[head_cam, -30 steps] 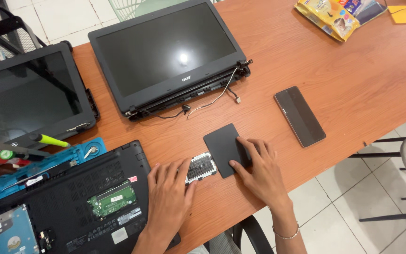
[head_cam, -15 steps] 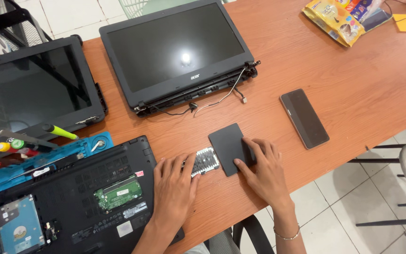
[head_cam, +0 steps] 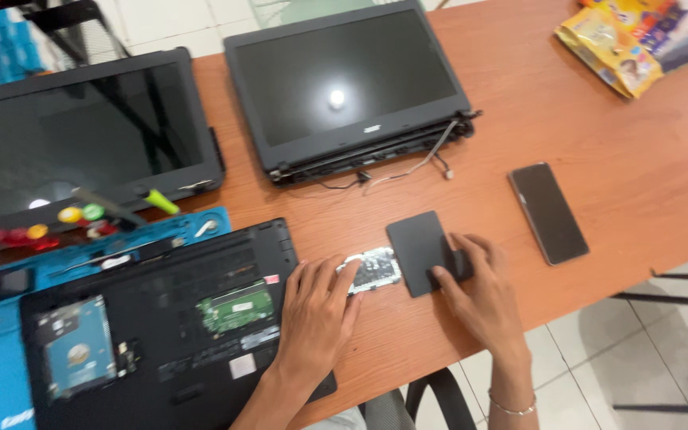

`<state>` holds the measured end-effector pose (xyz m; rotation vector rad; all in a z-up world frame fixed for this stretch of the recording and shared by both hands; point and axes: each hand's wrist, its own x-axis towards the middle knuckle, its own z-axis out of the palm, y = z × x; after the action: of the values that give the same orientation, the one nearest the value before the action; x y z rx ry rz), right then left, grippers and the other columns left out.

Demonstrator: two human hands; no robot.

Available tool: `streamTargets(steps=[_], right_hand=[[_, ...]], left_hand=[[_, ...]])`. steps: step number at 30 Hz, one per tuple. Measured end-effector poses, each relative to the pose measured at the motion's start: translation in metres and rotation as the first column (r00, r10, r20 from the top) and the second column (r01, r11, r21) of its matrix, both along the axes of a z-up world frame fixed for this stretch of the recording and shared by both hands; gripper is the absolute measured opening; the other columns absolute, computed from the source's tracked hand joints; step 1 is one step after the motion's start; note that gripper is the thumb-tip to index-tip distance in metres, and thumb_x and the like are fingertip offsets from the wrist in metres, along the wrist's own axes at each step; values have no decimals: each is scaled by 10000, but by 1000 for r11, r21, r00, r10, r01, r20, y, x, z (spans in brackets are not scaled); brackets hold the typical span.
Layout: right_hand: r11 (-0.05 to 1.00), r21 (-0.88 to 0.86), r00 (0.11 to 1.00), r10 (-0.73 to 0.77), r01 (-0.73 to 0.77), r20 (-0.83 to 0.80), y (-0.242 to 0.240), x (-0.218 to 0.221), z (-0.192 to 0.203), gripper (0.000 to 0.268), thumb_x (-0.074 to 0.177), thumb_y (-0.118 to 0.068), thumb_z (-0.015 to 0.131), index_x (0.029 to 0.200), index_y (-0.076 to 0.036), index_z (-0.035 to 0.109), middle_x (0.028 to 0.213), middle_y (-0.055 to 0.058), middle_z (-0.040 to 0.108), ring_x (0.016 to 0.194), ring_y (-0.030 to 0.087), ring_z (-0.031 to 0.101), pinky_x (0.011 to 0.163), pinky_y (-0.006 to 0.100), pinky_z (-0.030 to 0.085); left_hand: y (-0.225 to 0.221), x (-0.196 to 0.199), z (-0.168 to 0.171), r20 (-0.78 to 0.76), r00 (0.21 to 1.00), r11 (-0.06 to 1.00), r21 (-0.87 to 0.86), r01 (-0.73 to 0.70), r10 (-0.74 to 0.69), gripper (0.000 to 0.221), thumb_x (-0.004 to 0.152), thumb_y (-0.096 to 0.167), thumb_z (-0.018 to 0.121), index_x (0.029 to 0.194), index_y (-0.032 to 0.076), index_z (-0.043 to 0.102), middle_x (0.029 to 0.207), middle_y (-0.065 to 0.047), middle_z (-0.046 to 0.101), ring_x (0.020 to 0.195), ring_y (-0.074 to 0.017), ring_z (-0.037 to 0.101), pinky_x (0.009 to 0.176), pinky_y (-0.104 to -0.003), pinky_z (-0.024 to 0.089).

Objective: The person uses a tool to pry open the back panel of a laptop, removes the internal battery, and handles various internal components including a hard drive and heat sink.

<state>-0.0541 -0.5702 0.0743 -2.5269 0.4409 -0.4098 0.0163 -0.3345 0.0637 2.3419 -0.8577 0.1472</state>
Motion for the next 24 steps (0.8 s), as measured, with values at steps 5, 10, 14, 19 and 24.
streamTargets(steps=[5, 10, 14, 19, 24], right_hand=[[999, 21, 996, 45, -46, 73, 23, 4, 10, 508, 844, -176, 769, 1319, -60, 634, 1372, 155, 584, 1265, 338, 578, 1002, 426, 506], [979, 41, 975, 197, -202, 108, 70, 14, 11, 480, 837, -162, 766, 1295, -72, 653, 1360, 149, 601, 1265, 329, 587, 1011, 417, 508], [926, 87, 930, 364, -368, 59, 115, 28, 13, 469, 834, -175, 765, 1283, -92, 661, 1331, 116, 619, 1237, 311, 603, 995, 417, 510], [829, 101, 835, 547, -550, 63, 166, 39, 13, 478, 812, -177, 775, 1266, -85, 660, 1291, 107, 624, 1237, 325, 578, 1025, 439, 471], [747, 47, 748, 659, -663, 76, 199, 48, 9, 471, 821, -184, 775, 1263, -70, 662, 1261, 93, 640, 1216, 301, 589, 1173, 520, 345]], left_hand=[[49, -3, 15, 55, 990, 987, -98, -125, 131, 314, 872, 154, 727, 1172, 74, 680, 1157, -71, 679, 1140, -262, 617, 1087, -517, 383], [121, -9, 10, 82, 933, 934, -105, -341, 350, 148, 889, 155, 720, 1024, 98, 703, 1025, -36, 703, 1042, -244, 653, 1088, -499, 411], [173, -21, 4, 42, 871, 870, -90, -485, 490, 58, 924, 142, 701, 937, 91, 676, 957, -29, 689, 981, -242, 655, 1089, -488, 425], [217, -37, 1, 47, 810, 808, -125, -575, 584, 117, 923, 113, 678, 1027, 60, 671, 1001, -54, 678, 1004, -274, 639, 1070, -482, 426], [247, -47, -3, 34, 776, 774, -116, -622, 629, 247, 905, 98, 679, 1145, 36, 670, 1115, -80, 658, 1092, -295, 606, 1086, -507, 404]])
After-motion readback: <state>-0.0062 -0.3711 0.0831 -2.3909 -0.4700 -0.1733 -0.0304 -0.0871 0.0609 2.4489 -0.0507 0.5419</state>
